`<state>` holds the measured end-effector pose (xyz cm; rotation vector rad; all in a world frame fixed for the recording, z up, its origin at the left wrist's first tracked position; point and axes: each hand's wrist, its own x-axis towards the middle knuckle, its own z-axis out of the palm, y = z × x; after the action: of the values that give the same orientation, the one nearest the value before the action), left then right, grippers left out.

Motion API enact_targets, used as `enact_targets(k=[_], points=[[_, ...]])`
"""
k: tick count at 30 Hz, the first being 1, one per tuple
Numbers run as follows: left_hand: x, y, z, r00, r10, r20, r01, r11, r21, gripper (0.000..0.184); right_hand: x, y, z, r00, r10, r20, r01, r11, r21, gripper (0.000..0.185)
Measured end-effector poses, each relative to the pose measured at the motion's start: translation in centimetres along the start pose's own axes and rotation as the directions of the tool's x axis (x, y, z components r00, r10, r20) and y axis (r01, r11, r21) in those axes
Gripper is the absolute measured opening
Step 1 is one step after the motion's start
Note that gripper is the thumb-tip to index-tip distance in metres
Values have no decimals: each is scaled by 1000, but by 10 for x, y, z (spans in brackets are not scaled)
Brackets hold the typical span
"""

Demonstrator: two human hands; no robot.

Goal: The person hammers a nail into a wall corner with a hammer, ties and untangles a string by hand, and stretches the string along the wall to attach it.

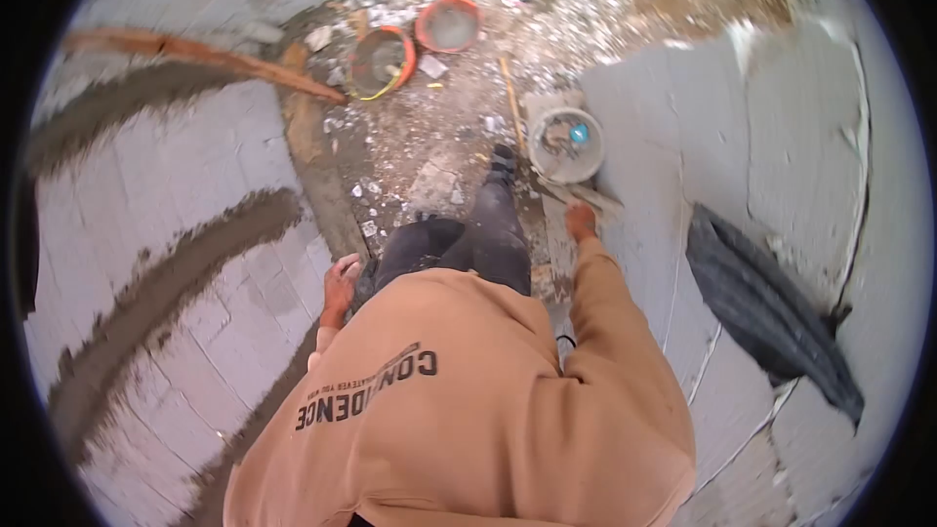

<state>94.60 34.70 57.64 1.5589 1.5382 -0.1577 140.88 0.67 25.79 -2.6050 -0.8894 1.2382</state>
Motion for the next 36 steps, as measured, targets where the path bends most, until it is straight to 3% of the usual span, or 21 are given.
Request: enact_targets(k=[1, 2, 3, 5, 7, 8, 9, 10, 11, 12, 14, 16, 18, 20, 22, 25, 27, 28, 31, 34, 36], points=[[-2, -9, 1, 999, 28, -31, -28, 1000, 9, 33, 2, 8, -1, 983, -164, -87, 144, 969, -199, 25], [-3, -21, 3, 998, -4, -56, 4, 1000, 8, 33, 4, 0, -26, 954, -287, 90, 296, 840, -454, 24], [-3, -35, 8, 998, -29, -63, 29, 1000, 6, 32, 13, 7, -28, 947, -311, 77, 309, 826, -471, 23], [-7, -70, 23, 989, -52, -138, 53, 999, 6, 33, 4, -35, -69, 966, -259, 8, 238, 874, -423, 25], [-13, -104, 35, 983, -85, -163, 86, 996, -6, 33, 32, -22, -61, 978, -200, -57, 191, 972, -136, 30], [-18, -122, 42, 980, -109, -165, 107, 994, -24, 32, 32, -42, -79, 941, -338, 16, 320, 870, -376, 36], [-24, -133, 49, 982, -124, -144, 120, 992, -34, 32, 43, -51, -78, 978, -209, -18, 202, 959, -198, 39], [-30, -141, 53, 978, -193, -77, 185, 978, -93, 32, 28, -88, -105, 942, -333, 38, 329, 897, -294, 38], [-33, -155, 56, 977, -211, -9, 209, 973, -100, 31, 54, -74, -83, 933, -346, -99, 317, 921, -227, 37], [-35, -182, 63, 979, -199, 52, 203, 977, -72, 31, 32, -116, -104, 966, -200, -165, 200, 980, -16, 36], [-30, -244, 75, 980, -146, 137, 147, 989, 0, 30, 16, -161, -110, 987, -103, -121, 116, 988, 101, 32], [-32, -283, 76, 973, -150, 175, 146, 989, 34, 30, -9, -180, -106, 914, -382, -133, 374, 924, -84, 31], [-31, -308, 73, 970, -161, 183, 159, 987, 24, 29, -30, -179, -84, 992, -125, -24, 127, 985, 121, 30], [-23, -327, 66, 975, -156, 158, 161, 987, -19, 28, -60, -167, -53, 995, -25, 100, 6, 982, 186, 28], [-15, -340, 53, 982, -157, 108, 167, 982, -92, 28, -92, -152, -39, 970, -34, 240, 28, 999, 26, 28], [13, -364, 26, 988, -150, 29, 152, 939, -310, 27, -116, -102, 5, 962, -108, 249, 152, 974, -167, 29], [47, -388, -6, 978, -160, 135, 208, 823, -529, 25, -144, -129, 1, 940, 85, 329, -45, 991, -129, 28], [67, -394, -22, 970, -155, 189, 240, 744, -623, 25, -157, -141, -1, 912, 176, 371, -144, 983, -114, 27], [110, -381, -58, 981, -186, 51, 180, 791, -585, 23, -171, -157, 2, 969, 174, 176, -210, 954, 213, 25], [131, -333, -83, 980, -195, -32, 147, 829, -540, 22, -153, -159, 7, 991, -131, 1, 131, 990, 58, 22], [141, -303, -80, 992, -109, -59, 83, 936, -343, 23, -135, -177, -19, 984, 15, 176, -48, 982, 182, 24]])
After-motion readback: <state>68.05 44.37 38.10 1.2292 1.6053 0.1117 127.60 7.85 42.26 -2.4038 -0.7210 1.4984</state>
